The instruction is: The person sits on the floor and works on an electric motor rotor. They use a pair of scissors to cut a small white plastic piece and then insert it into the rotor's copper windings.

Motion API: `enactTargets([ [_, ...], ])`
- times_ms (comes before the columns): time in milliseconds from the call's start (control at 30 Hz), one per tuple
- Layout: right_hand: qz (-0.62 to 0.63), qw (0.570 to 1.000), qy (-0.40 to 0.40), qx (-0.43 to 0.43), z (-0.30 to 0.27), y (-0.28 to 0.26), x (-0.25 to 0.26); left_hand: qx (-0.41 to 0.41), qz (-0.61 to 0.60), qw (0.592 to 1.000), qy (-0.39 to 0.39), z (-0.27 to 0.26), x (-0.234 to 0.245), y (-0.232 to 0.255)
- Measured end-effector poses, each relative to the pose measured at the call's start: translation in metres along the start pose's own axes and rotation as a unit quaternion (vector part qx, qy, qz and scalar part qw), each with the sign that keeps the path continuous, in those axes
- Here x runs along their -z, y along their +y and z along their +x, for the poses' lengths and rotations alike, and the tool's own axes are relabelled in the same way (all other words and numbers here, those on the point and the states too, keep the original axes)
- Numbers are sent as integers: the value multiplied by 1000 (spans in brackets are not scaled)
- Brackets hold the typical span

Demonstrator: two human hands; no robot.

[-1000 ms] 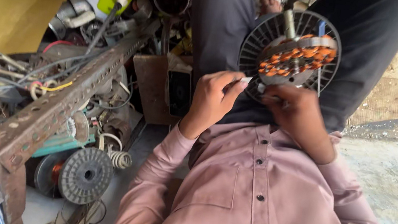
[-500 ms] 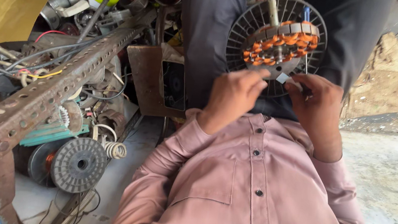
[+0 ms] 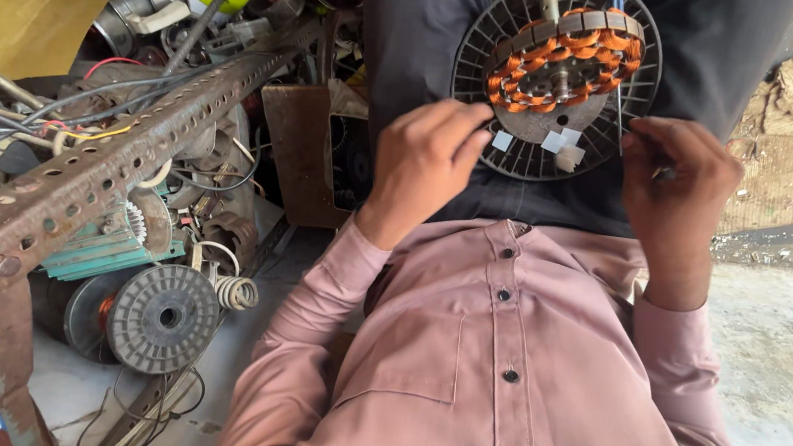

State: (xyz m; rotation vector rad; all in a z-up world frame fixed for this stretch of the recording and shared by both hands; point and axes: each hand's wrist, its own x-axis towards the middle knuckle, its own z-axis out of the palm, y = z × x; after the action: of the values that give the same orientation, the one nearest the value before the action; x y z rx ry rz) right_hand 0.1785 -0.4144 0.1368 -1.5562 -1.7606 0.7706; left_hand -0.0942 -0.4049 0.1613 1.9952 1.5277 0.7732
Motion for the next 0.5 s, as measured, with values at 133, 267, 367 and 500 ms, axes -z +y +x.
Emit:
enactTargets([
  [133, -3, 1000, -8, -10, 0, 3, 4, -43, 80, 993, -74, 0, -17, 1],
  [267, -19, 1000, -3, -20, 7, 2, 6, -55, 110, 988, -93, -2, -18, -3],
  [367, 7, 999, 13, -37, 7, 7, 11, -65, 128, 987, -77, -3, -19, -2],
  [500, 34, 997, 44, 47, 46, 32, 24, -50, 46, 996, -64, -2, -15, 2],
])
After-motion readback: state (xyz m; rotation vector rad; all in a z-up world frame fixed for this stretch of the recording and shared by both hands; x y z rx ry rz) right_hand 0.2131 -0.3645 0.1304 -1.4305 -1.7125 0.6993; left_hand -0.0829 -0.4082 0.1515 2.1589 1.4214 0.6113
